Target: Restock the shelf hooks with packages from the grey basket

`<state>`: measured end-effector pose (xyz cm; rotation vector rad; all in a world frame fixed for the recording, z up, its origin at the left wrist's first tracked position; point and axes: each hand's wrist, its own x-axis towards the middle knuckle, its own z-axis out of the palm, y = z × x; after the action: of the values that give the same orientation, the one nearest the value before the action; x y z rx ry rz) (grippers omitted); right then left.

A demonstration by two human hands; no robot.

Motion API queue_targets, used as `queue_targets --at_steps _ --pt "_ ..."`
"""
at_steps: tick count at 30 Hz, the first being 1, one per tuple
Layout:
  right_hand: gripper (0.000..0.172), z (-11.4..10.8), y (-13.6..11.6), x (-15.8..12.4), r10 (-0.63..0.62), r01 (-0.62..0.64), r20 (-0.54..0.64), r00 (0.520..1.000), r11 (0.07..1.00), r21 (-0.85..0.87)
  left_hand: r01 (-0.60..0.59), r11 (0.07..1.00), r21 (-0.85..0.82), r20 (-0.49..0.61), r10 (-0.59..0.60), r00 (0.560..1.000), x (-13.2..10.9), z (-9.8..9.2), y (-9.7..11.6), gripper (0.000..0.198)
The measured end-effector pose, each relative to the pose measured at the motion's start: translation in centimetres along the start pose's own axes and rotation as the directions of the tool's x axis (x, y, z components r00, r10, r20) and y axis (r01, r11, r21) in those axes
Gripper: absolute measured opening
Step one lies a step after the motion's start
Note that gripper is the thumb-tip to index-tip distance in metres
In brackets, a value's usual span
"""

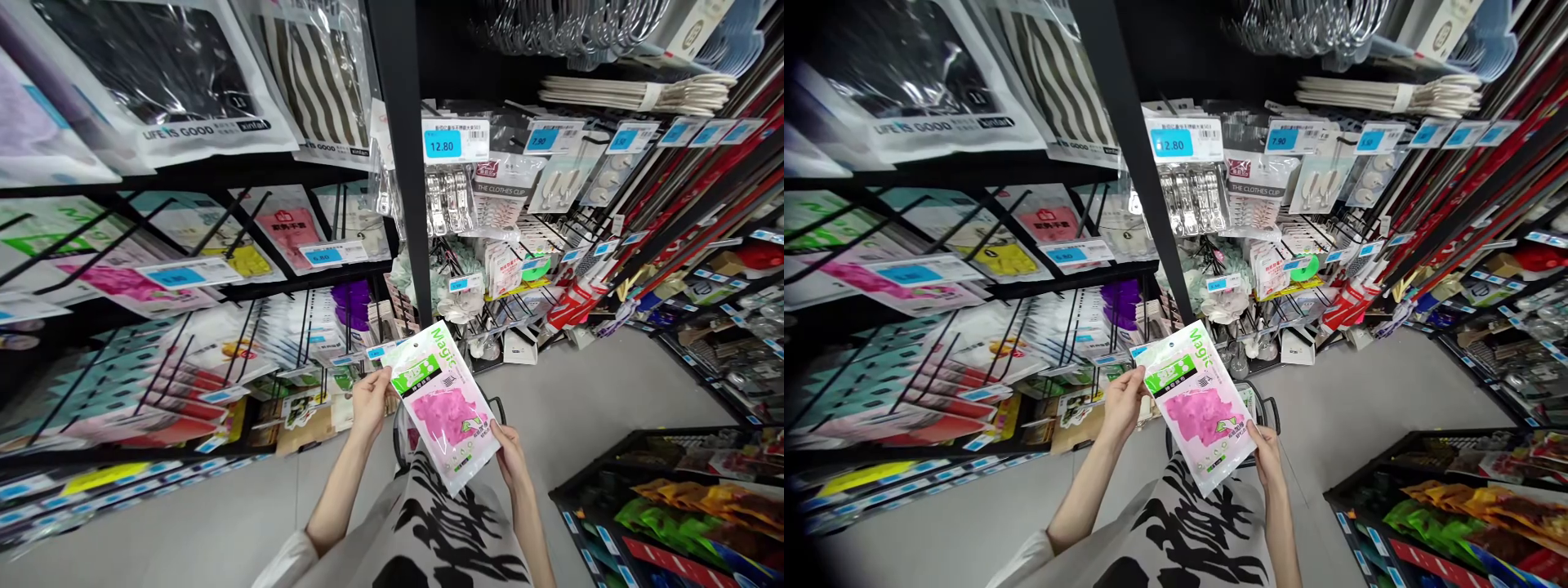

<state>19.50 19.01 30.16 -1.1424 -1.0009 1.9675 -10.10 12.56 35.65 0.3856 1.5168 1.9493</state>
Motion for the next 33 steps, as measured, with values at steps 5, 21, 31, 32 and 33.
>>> queue_targets --at_steps 5,21,31,32,33 --pt "0.056 0.4 -0.2 0.3 -0.024 0.024 0.006 1.0 0.999 -0.032 0.002 0.999 -0.045 -0.046 -0.004 0.999 -0.1 0.5 0.1 0.045" --pt "0.057 0.6 0.8 0.4 -0.038 0.042 0.041 0.998 0.995 -0.095 0.088 0.976 -0.201 -0.015 -0.093 0.996 -0.5 -0.2 0.3 0.044" --pt "0.057 -0.3 0.6 -0.3 -0.038 0.036 -0.054 0.998 0.999 -0.04 0.127 0.986 -0.111 0.116 -0.114 0.987 -1.2 -0.5 0.3 0.039" --pt "0.056 -0.3 0.6 -0.4 -0.04 0.038 -0.05 0.998 0.999 -0.038 0.132 0.984 -0.12 0.121 -0.117 0.986 -1.2 -0.4 0.3 0.038" --pt "0.055 -0.4 0.6 -0.4 -0.041 0.04 -0.044 0.998 0.999 -0.034 0.134 0.983 -0.129 0.124 -0.118 0.985 -1.3 -0.3 0.3 0.037"
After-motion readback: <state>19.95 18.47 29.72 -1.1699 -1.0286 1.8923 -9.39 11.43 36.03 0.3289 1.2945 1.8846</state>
